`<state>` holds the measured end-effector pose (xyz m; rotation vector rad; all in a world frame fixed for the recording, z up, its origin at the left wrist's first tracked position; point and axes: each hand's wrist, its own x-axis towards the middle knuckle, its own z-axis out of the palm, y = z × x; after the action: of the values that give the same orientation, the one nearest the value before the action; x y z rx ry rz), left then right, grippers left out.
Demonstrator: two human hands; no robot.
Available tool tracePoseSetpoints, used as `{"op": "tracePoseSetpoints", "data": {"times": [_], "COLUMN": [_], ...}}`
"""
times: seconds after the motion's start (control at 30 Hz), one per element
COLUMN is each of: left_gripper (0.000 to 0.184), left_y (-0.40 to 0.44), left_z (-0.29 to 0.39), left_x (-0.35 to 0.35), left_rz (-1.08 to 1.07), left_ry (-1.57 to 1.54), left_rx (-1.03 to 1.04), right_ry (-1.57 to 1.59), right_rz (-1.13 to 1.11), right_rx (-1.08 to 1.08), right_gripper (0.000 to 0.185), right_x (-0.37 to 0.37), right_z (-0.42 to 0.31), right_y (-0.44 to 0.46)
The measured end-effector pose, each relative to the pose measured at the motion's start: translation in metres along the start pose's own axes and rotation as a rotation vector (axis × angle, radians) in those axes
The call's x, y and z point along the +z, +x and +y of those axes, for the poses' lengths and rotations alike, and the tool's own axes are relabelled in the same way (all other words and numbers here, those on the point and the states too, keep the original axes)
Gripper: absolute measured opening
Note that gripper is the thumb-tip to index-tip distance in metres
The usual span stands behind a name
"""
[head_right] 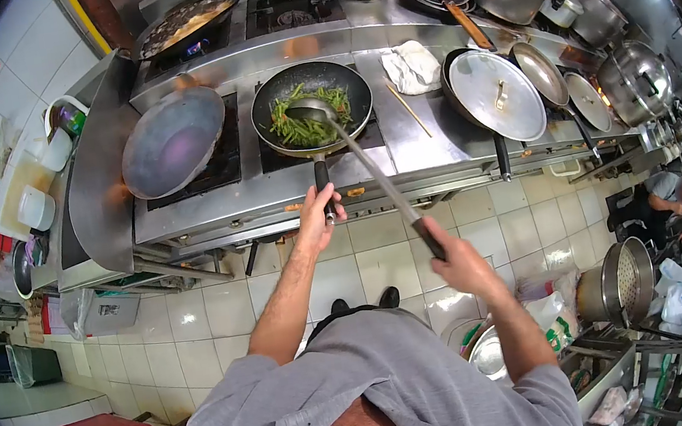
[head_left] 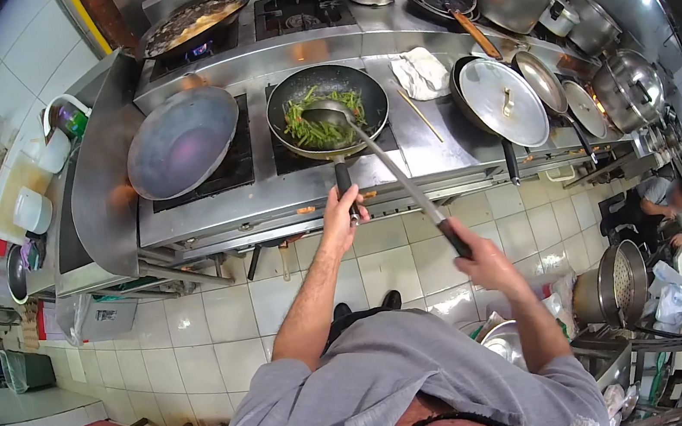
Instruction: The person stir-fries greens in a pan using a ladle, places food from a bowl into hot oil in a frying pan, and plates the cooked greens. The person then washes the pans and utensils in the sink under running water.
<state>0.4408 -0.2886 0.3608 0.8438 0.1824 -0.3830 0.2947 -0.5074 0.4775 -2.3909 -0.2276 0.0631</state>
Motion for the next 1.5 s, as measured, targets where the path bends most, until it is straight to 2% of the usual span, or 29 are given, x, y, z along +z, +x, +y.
{"op": "tracePoseSetpoints", "data": {"times": [0.03,0.13,0.27,0.33,0.37,0.4,0.47,0.5,0.6,0.67,0.73,0.77,0.8,0.87,0.93,1.0,1.03,1.17,1.23,1.27,1.33,1.37,1.47,1.5], "left_gripper": [0.020,0.021,0.021,0.020,0.020,0.020,0.021,0.021,0.022,0.022,0.021,0.022,0.022,0.023,0.024,0.026,0.025,0.029,0.031,0.034,0.037,0.038,0.038,0.043], "left_y": [0.000,0.000,0.007,0.005,0.006,0.006,0.008,0.008,0.005,0.006,0.004,0.003,0.002,0.001,0.001,0.000,0.000,-0.003,-0.011,-0.014,-0.018,-0.019,-0.020,-0.020], "left_z": [-0.002,-0.006,0.002,0.002,0.002,0.002,0.002,0.002,0.003,0.002,0.001,0.001,0.001,0.001,0.002,0.003,0.000,-0.008,-0.010,-0.010,-0.013,-0.015,-0.020,-0.024], "left_x": [-0.003,-0.004,-0.006,-0.010,-0.010,-0.011,-0.011,-0.012,-0.012,-0.012,-0.012,-0.011,-0.010,-0.010,-0.013,-0.013,-0.014,-0.022,-0.025,-0.027,-0.038,-0.045,-0.072,-0.083], "left_rz": [-0.021,-0.057,-0.046,-0.049,-0.042,-0.037,-0.046,-0.049,-0.048,-0.046,-0.042,-0.031,-0.020,-0.016,-0.007,-0.008,-0.005,-0.006,-0.009,-0.021,-0.027,-0.025,-0.044,-0.003], "left_ry": [0.044,0.117,0.110,0.116,0.139,0.165,0.187,0.212,0.212,0.204,0.201,0.200,0.201,0.216,0.230,0.265,0.246,0.183,0.127,0.072,0.061,0.067,0.076,0.146], "left_rx": [0.009,0.014,-0.004,-0.019,-0.013,-0.009,-0.001,0.008,0.000,0.002,0.000,-0.001,-0.002,0.009,0.008,0.027,0.057,0.031,0.032,0.036,0.013,-0.010,-0.051,-0.101], "right_ry": [0.103,-0.147,-0.211,0.120,0.051,0.051,0.223,0.304,0.414,0.350,0.061,0.031,0.035,0.056,0.157,0.205,0.072,0.097,0.105,0.106,0.259,0.284,0.333,0.235], "right_rz": [-0.080,-0.008,0.069,-0.023,0.047,0.046,0.049,-0.027,-0.087,-0.085,0.098,0.103,0.104,-0.030,-0.036,-0.182,-0.063,-0.001,0.143,0.138,0.000,-0.012,-0.042,-0.015], "right_rx": [0.239,0.249,0.138,0.276,0.139,0.145,0.244,0.340,0.455,0.433,0.166,0.133,0.128,0.135,0.140,0.482,0.278,0.301,0.170,0.176,0.329,0.270,0.341,0.275], "right_gripper": [0.067,0.066,0.068,0.070,0.070,0.070,0.065,0.065,0.065,0.064,0.063,0.063,0.063,0.066,0.066,0.065,0.063,0.062,0.062,0.062,0.062,0.062,0.063,0.062], "right_x": [-0.014,0.014,0.048,0.021,0.026,0.032,0.042,0.040,0.017,0.013,0.031,0.041,0.043,0.045,0.022,-0.022,-0.015,-0.008,0.017,0.022,0.030,0.026,-0.008,-0.006], "right_z": [-0.003,0.001,-0.012,-0.020,-0.021,-0.024,-0.040,-0.044,-0.024,-0.012,0.006,-0.002,-0.005,-0.009,0.003,-0.016,0.003,0.001,0.016,0.012,0.000,0.003,0.010,0.014], "right_y": [-0.001,0.040,0.060,0.054,0.050,0.045,0.037,0.031,0.028,0.039,0.054,0.060,0.059,0.053,0.043,0.040,0.039,0.056,0.065,0.064,0.060,0.049,0.027,0.028]}}
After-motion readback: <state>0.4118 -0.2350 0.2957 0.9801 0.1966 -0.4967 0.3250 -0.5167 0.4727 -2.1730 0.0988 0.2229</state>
